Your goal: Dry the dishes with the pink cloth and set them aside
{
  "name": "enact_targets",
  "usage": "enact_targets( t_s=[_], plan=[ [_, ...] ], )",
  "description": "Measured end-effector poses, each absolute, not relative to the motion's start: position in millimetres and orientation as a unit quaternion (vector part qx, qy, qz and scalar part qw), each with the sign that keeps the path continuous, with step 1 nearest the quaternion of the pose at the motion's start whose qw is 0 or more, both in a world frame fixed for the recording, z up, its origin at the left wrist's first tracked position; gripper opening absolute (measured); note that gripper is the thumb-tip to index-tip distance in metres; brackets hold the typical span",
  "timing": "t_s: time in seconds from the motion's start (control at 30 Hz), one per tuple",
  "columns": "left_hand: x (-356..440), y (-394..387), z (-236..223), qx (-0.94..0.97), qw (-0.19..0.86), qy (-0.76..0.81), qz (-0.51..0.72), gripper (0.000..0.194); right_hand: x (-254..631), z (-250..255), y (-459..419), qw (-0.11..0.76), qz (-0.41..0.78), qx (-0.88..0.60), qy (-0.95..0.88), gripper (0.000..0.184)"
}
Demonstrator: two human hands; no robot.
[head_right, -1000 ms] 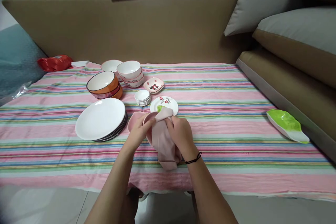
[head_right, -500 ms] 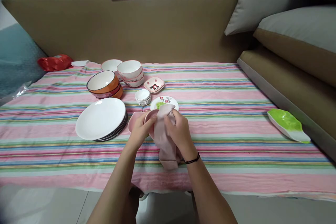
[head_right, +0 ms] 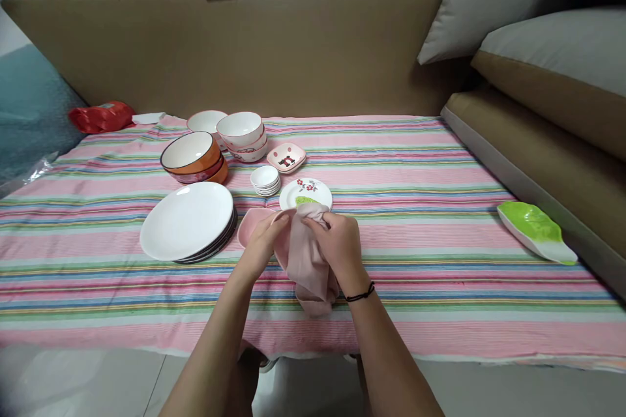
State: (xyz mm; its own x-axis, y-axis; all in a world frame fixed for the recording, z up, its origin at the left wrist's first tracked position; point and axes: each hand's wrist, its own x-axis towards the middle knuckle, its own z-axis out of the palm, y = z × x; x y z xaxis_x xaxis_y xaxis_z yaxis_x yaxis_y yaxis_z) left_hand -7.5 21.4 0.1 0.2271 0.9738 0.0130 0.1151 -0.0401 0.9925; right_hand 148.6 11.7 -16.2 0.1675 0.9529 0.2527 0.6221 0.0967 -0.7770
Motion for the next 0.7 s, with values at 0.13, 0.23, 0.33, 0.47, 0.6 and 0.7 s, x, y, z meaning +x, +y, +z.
enact_targets(
  t_s=[0.13, 0.23, 0.33, 0.47, 0.6, 0.7],
  plan=[
    [-8, 22, 1, 0.588, 0.505, 0.471, 0.420, 0.030, 150, -12, 9, 0.388, 0.141, -0.625, -0.663, 0.049],
    [-8, 22, -3, 0.554, 0.493, 0.504, 0.443, 0.032, 148, -10, 10, 0.392, 0.179, -0.614, -0.661, 0.037],
    [-6, 23, -7, 0.539, 0.487, 0.510, 0.462, 0.033, 146, -12, 11, 0.407, 0.246, -0.603, -0.640, 0.023],
    [-5, 27, -9, 0.534, 0.505, 0.494, 0.465, 0.032, 144, -14, 12, 0.438, 0.333, -0.595, -0.586, 0.015],
    [-6, 27, -8, 0.517, 0.524, 0.510, 0.445, 0.025, 142, -12, 11, 0.503, 0.459, -0.545, -0.490, 0.028],
    [-7, 25, -5, 0.514, 0.520, 0.535, 0.424, 0.021, 140, -7, 8, 0.543, 0.549, -0.492, -0.401, 0.036]
  ],
)
